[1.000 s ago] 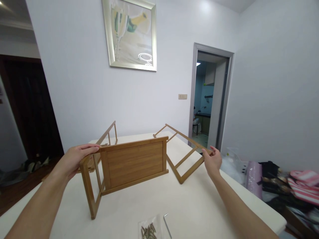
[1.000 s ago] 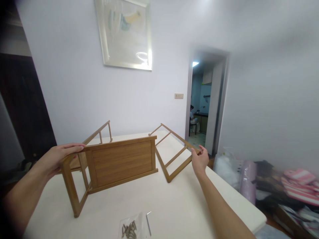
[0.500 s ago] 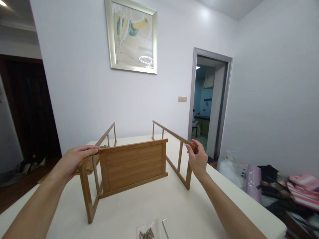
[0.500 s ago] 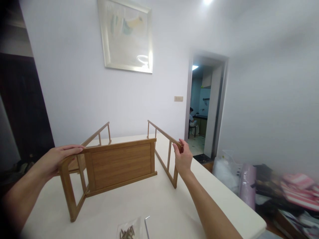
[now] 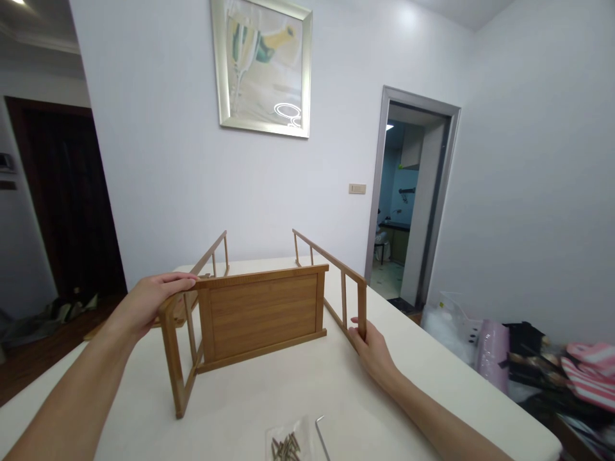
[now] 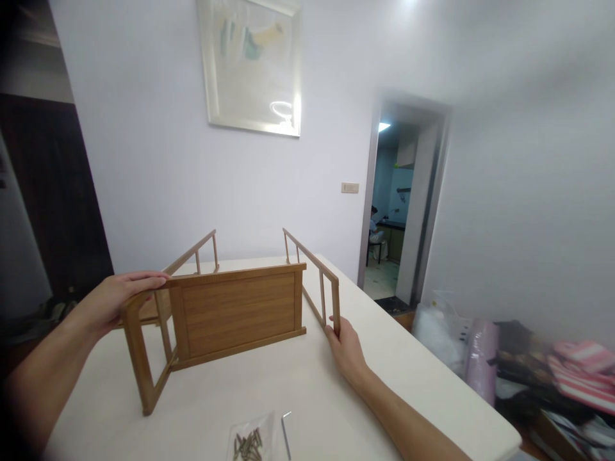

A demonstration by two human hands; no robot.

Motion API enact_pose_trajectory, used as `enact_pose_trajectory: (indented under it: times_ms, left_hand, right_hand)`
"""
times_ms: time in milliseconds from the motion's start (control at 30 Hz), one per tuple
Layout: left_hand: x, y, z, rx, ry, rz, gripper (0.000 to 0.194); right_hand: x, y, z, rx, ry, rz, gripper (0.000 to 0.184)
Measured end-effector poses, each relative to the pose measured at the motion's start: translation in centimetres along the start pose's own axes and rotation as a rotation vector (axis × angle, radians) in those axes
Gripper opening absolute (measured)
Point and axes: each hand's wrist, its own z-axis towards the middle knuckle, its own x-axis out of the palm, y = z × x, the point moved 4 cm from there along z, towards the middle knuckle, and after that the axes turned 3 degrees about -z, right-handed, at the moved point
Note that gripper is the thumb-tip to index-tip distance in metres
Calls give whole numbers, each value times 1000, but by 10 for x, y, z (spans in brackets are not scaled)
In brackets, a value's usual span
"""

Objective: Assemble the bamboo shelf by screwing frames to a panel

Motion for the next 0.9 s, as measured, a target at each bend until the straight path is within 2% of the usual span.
enact_pose_trajectory:
  times_ms: [133,433,567,700,900]
  left_hand:
    - [0,-2,-1,-10,-1,-6,49]
    - [3,-6,-4,4,-10,-5,54]
    - [3,-5,-5,-4,-22,2,53]
    - [4,-6,-7,2,-16,10,51]
    - [5,-9,-9,15,-11,9,50]
  right_hand:
    - [6,-6,-3,40,63,49,33]
    - [19,-19,2,105,116,178,29]
    - [25,-25,2,90,178,221,40]
    - [29,-20,0,26,211,154,46]
    - [34,-5,1,-36,211,68,35]
